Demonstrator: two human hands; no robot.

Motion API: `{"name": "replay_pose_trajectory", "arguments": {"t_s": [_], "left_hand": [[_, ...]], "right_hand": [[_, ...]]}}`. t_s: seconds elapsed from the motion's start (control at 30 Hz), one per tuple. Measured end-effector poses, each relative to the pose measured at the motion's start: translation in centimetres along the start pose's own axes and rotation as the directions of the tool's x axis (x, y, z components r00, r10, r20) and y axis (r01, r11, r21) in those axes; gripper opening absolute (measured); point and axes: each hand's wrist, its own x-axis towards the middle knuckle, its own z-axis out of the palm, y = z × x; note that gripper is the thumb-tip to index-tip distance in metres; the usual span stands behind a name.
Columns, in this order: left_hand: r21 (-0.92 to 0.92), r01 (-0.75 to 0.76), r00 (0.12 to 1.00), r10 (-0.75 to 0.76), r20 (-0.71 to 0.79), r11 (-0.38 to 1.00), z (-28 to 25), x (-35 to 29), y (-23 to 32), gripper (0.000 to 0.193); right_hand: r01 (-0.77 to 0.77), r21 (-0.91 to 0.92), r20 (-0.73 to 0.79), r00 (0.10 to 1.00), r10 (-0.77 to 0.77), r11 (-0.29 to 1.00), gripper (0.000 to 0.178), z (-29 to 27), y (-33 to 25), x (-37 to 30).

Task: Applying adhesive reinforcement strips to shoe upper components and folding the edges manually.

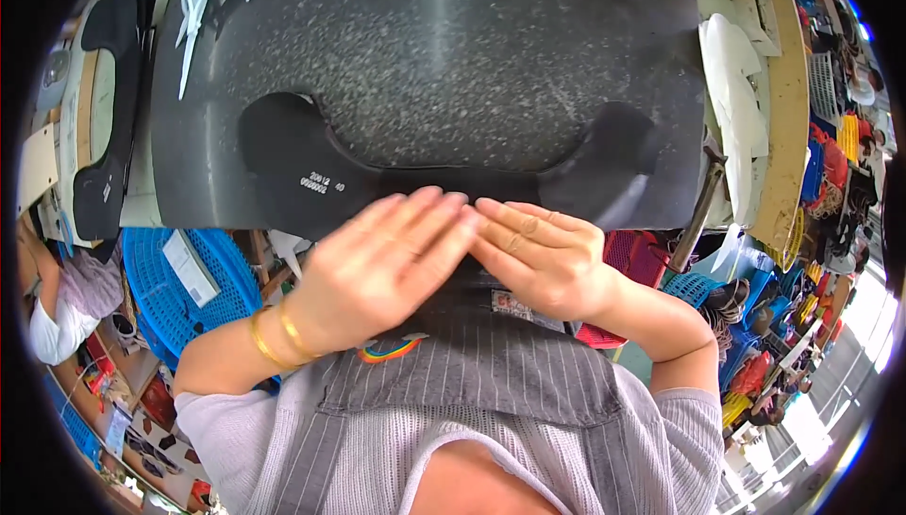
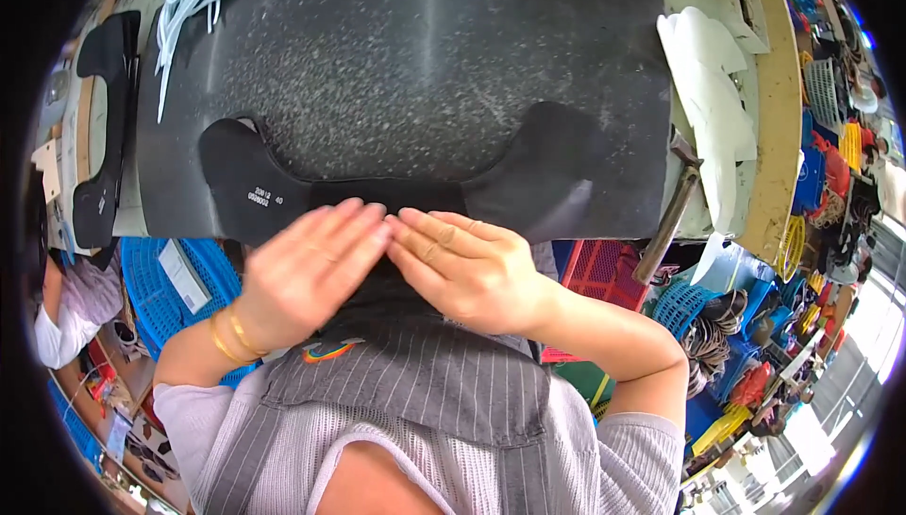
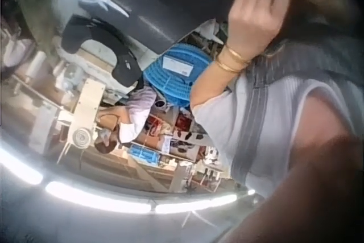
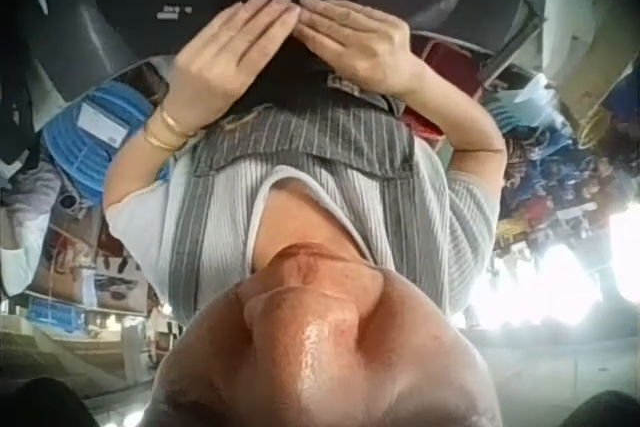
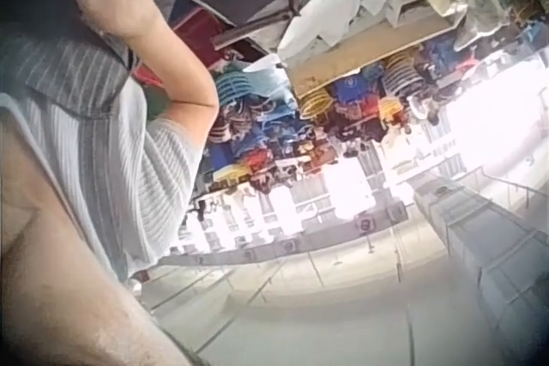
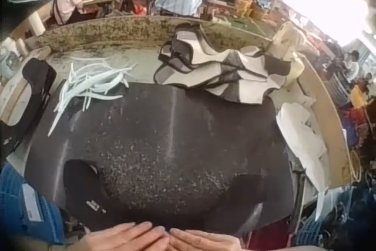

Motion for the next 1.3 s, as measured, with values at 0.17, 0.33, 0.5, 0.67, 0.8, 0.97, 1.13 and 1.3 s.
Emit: {"name": "replay_pose_trajectory", "arguments": {"t_s": [0.17,0.33,0.5,0.67,0.8,0.97,1.13,1.3], "left_hand": [[0.001,0.003,1.0,-0.003,0.011,1.0,1.4,-0.5,0.8,0.036],[-0.038,0.026,0.994,-0.022,0.103,0.999,-0.4,0.8,1.1,0.037],[0.152,-0.031,0.999,0.027,0.03,0.988,1.7,0.3,2.3,0.036],[-0.323,0.186,0.971,-0.224,-0.085,0.928,2.3,-0.7,1.7,0.036],[-0.339,0.214,0.961,-0.26,-0.096,0.916,2.5,-0.7,1.8,0.038],[-0.122,0.112,0.98,-0.13,-0.151,0.986,2.8,-1.1,1.3,0.034],[0.126,0.043,0.978,-0.016,-0.21,0.991,3.4,-1.2,1.8,0.022],[-0.279,0.121,0.962,-0.182,-0.202,0.952,3.6,-1.5,1.2,0.008]], "right_hand": [[0.013,0.14,0.134,0.99,-0.032,0.99,0.042,-1.8,2.7,-0.8],[-0.133,-0.118,0.194,0.969,0.154,0.984,0.057,-5.1,4.1,-3.4],[-0.113,-0.176,0.06,0.99,0.126,0.978,0.047,-2.4,1.6,-3.5],[-0.029,0.1,-0.077,0.996,0.037,0.995,0.037,-0.6,1.2,-1.7],[-0.042,0.095,-0.089,0.995,0.051,0.995,0.033,-0.4,0.0,-1.0],[-0.043,0.084,-0.138,0.989,0.054,0.996,0.017,0.8,-0.8,-0.1],[0.126,-0.052,-0.129,0.983,-0.132,0.991,0.024,1.4,0.1,-0.8],[0.26,-0.012,-0.156,0.953,-0.259,0.965,0.016,1.2,1.6,-1.5]]}}
